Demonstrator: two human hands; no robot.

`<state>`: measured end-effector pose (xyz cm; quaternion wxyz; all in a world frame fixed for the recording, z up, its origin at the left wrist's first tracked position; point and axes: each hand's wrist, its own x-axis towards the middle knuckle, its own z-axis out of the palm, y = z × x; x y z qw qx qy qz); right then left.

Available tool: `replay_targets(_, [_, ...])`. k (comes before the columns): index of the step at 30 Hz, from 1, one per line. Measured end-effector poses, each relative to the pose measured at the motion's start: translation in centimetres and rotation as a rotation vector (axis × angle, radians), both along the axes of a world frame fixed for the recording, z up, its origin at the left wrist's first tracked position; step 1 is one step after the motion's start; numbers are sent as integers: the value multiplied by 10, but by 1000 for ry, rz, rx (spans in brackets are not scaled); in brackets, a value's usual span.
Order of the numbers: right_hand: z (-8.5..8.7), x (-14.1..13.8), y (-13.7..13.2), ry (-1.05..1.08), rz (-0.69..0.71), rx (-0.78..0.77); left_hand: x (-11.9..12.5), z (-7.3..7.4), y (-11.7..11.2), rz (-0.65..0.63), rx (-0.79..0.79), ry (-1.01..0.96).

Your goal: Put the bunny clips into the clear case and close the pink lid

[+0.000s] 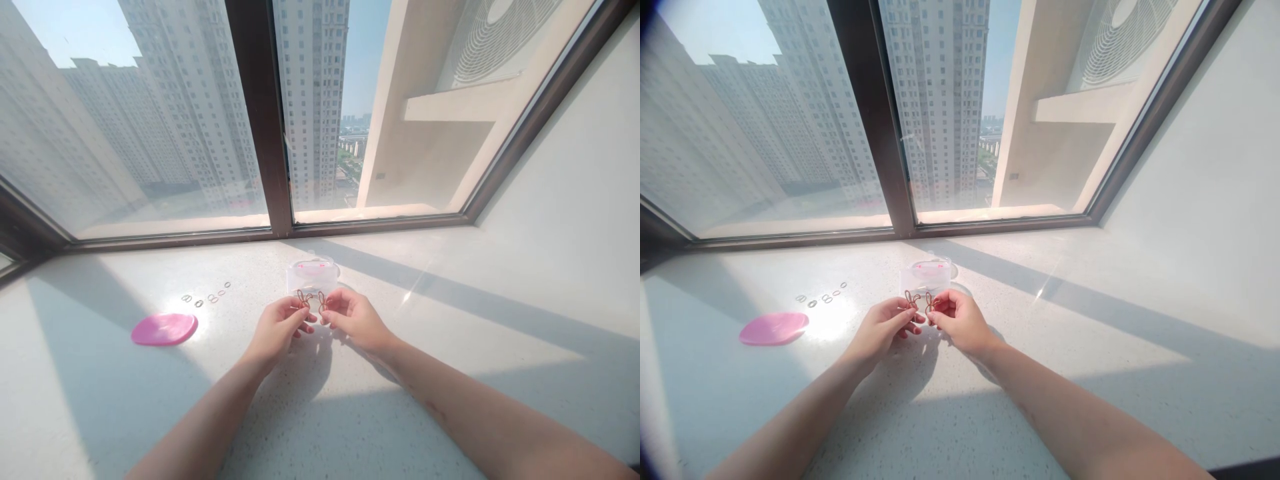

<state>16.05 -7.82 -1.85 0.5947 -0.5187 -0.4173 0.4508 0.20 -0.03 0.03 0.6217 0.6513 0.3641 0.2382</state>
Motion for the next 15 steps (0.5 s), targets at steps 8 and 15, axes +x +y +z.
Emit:
replay_targets(8, [-2, 1, 0, 3, -12, -7, 0, 0, 0, -17, 23, 18])
replay_targets(15, [2, 0, 0, 2, -25, -17, 0, -3, 2, -68, 75, 41])
